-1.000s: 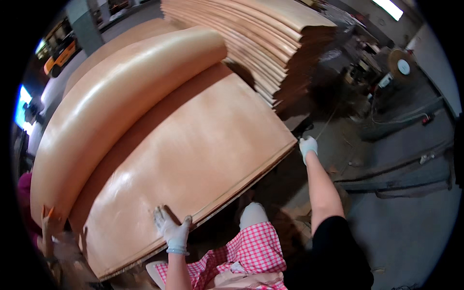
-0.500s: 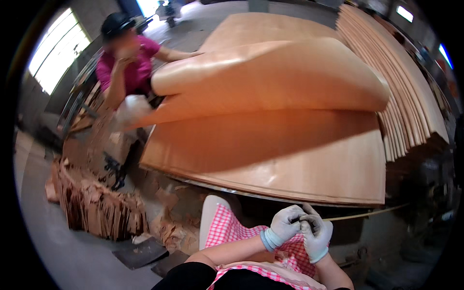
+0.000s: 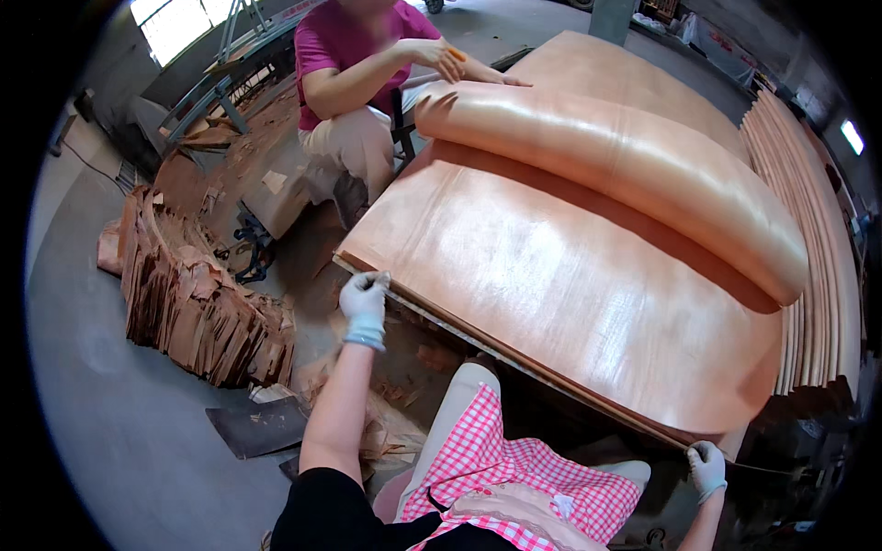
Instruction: The person sits on the floor and peels thin layers of wood veneer from large curved wooden sheets. They use a small tool to lift the edges and pull the veneer off by hand, stacking the peeled sheets and discarding the loose layers. Another person assists by smoothing the sheets.
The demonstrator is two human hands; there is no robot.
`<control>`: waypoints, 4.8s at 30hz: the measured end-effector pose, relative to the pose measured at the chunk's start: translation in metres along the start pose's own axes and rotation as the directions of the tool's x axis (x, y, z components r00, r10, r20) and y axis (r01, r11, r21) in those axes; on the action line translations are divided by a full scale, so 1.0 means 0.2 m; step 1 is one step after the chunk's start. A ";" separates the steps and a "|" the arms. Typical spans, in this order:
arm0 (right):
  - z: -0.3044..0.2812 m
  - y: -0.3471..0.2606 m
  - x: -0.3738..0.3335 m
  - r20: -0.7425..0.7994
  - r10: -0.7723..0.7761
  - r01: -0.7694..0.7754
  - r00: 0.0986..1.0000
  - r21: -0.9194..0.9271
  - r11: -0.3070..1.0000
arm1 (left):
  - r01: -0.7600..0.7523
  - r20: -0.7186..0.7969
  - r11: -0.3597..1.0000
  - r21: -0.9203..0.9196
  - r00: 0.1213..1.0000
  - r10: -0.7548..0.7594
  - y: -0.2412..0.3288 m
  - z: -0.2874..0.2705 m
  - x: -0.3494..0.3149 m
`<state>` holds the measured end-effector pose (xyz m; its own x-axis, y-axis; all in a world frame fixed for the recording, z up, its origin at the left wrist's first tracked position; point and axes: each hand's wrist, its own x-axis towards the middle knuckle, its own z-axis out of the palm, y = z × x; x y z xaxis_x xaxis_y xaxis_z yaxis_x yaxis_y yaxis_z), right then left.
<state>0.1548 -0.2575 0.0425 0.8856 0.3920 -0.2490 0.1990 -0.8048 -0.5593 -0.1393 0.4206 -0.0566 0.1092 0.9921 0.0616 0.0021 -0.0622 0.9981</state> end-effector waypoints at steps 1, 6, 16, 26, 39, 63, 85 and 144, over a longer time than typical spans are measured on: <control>0.02 0.06 0.02 -0.063 0.025 -0.024 0.998 0.005 1.000 | 0.023 -0.042 0.995 0.095 0.999 -0.019 -0.02 -0.02 0.08; 0.10 -0.23 0.09 -0.040 -0.005 -0.005 0.999 -0.233 0.972 | 0.055 -0.082 0.890 0.452 0.996 -0.020 -0.05 -0.07 0.34; 0.29 -0.50 0.16 0.082 0.026 -0.010 0.996 -0.182 0.983 | 0.099 -0.029 0.682 0.725 0.993 -0.113 -0.09 -0.07 0.58; 0.31 -0.21 0.33 0.104 0.120 -0.076 0.987 -0.356 0.931 | -0.032 0.035 0.669 0.743 0.999 0.009 -0.14 -0.07 0.60; 0.37 -0.15 0.43 0.226 0.282 -0.194 0.932 -0.346 0.918 | -0.645 0.603 0.409 0.645 0.759 0.247 0.06 0.74 -0.50; -0.50 1.49 0.39 0.004 0.688 -0.681 0.725 -0.142 0.718 | -0.838 0.925 0.397 0.374 0.366 -0.100 0.15 1.36 -1.69; 0.54 -0.83 -0.24 -0.019 -0.213 0.119 0.977 0.874 0.472 | 0.040 0.878 0.988 -0.149 0.465 0.114 0.40 0.86 -1.80; -0.54 1.06 0.23 -0.057 0.385 -0.383 0.921 -0.298 0.874 | -0.766 0.838 0.347 0.542 0.523 -0.154 0.08 1.24 -1.41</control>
<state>0.2837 -0.4573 -0.0016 0.9164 0.0262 -0.3993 -0.0407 -0.9866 -0.1581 0.0775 0.1134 -0.0597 0.8899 0.4374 -0.1291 0.4557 -0.8401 0.2943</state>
